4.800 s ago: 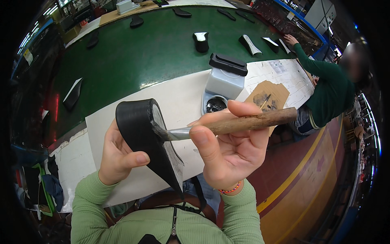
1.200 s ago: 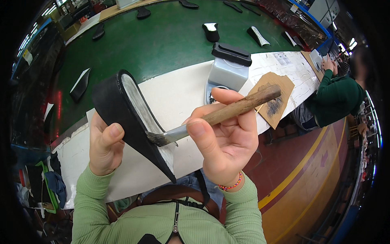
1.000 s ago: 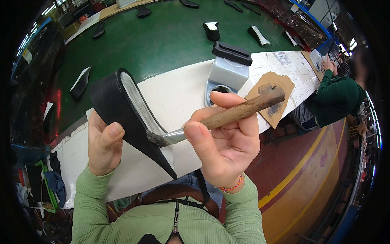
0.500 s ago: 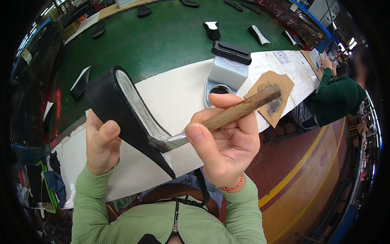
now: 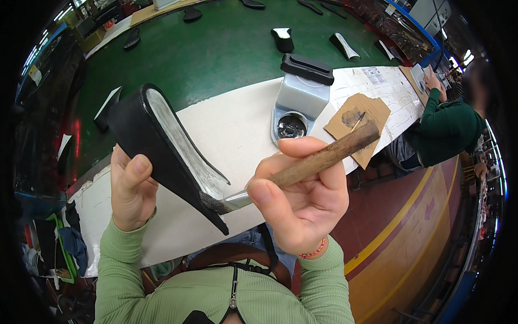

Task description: The person paints the edges of black shoe parts with a brush, repeatedly dipping the brush into a container and applying paint to multiple pieces on a green workbench.

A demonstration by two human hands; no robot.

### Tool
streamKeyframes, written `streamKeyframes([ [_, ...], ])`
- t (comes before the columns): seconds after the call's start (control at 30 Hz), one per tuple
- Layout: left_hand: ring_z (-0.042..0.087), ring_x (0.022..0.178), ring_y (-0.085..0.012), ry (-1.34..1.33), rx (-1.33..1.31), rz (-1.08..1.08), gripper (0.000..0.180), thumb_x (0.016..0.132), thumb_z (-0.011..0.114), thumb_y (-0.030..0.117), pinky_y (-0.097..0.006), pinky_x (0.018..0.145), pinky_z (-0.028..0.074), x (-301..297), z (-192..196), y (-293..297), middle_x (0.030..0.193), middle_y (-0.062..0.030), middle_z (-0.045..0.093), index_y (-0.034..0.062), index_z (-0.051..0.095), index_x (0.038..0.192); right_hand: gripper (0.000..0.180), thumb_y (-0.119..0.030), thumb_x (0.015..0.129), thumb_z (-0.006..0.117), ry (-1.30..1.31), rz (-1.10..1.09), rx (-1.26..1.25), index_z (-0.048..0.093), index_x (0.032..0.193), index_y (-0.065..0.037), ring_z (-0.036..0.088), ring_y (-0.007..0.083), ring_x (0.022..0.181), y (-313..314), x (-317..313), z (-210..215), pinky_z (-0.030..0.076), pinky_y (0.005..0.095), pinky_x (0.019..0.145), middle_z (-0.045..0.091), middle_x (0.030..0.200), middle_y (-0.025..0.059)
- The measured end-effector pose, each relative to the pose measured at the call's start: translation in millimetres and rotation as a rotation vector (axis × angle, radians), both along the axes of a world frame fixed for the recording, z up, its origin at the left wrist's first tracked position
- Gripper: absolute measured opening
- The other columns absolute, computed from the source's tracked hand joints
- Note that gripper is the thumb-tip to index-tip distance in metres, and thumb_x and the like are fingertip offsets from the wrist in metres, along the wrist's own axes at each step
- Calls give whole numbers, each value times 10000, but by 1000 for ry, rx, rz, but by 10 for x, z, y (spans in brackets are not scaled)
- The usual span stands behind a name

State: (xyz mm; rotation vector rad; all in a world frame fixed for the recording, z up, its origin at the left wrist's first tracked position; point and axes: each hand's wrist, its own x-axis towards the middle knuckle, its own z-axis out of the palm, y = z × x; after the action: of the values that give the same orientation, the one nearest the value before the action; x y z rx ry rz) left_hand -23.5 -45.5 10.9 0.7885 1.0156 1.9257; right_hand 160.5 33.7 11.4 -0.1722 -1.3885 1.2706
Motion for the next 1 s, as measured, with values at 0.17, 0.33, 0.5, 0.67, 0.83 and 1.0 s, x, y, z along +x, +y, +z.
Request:
streamKeyframes([
  [0.17, 522, 843, -100, -2, -6, -4, 577, 701, 697, 105, -211, 677, 455, -21, 5, 4, 1022, -64, 508, -11, 404, 1184, 472, 110, 731, 586, 31, 55, 42, 376, 1151, 58, 481, 108, 581, -18, 29, -8, 414, 241, 548, 537, 692, 92],
  [0.33, 528, 872, -104, -29, -12, -7, 595, 697, 705, 118, -211, 704, 453, -26, 10, 5, 1047, -72, 509, -13, 402, 1191, 472, 74, 743, 587, 45, 29, 52, 373, 1162, 33, 462, 110, 567, 16, 48, 34, 408, 242, 546, 518, 687, 80],
  [0.5, 531, 923, -132, -17, -33, -65, 622, 686, 716, 120, -235, 761, 456, 22, 12, -13, 1066, -79, 509, -13, 391, 1199, 466, 10, 770, 621, 80, -120, -33, 381, 1169, 11, 523, 106, 649, 67, -86, 40, 433, 220, 613, 592, 771, 117],
  [0.67, 522, 975, -155, -1, -21, -40, 646, 674, 728, 123, -263, 829, 441, 44, 9, 2, 1075, -88, 509, -13, 383, 1204, 455, -19, 778, 619, 40, -91, 0, 390, 1169, 22, 537, 127, 687, 37, -162, 54, 434, 254, 646, 588, 779, 134],
  [0.83, 520, 987, -162, -11, -36, -37, 656, 667, 736, 129, -273, 856, 428, 32, 11, -3, 1075, -93, 507, -15, 385, 1202, 464, -116, 788, 619, -72, -127, -7, 400, 1174, 22, 505, 155, 674, 21, -132, 74, 410, 306, 670, 551, 739, 106],
  [1.0, 521, 974, -156, 19, -27, -33, 647, 672, 734, 136, -268, 836, 436, 32, 2, 2, 1066, -88, 508, -17, 389, 1197, 464, -117, 779, 617, -106, -102, -31, 408, 1163, 40, 503, 147, 654, 29, -107, 88, 408, 293, 654, 553, 710, 99],
])
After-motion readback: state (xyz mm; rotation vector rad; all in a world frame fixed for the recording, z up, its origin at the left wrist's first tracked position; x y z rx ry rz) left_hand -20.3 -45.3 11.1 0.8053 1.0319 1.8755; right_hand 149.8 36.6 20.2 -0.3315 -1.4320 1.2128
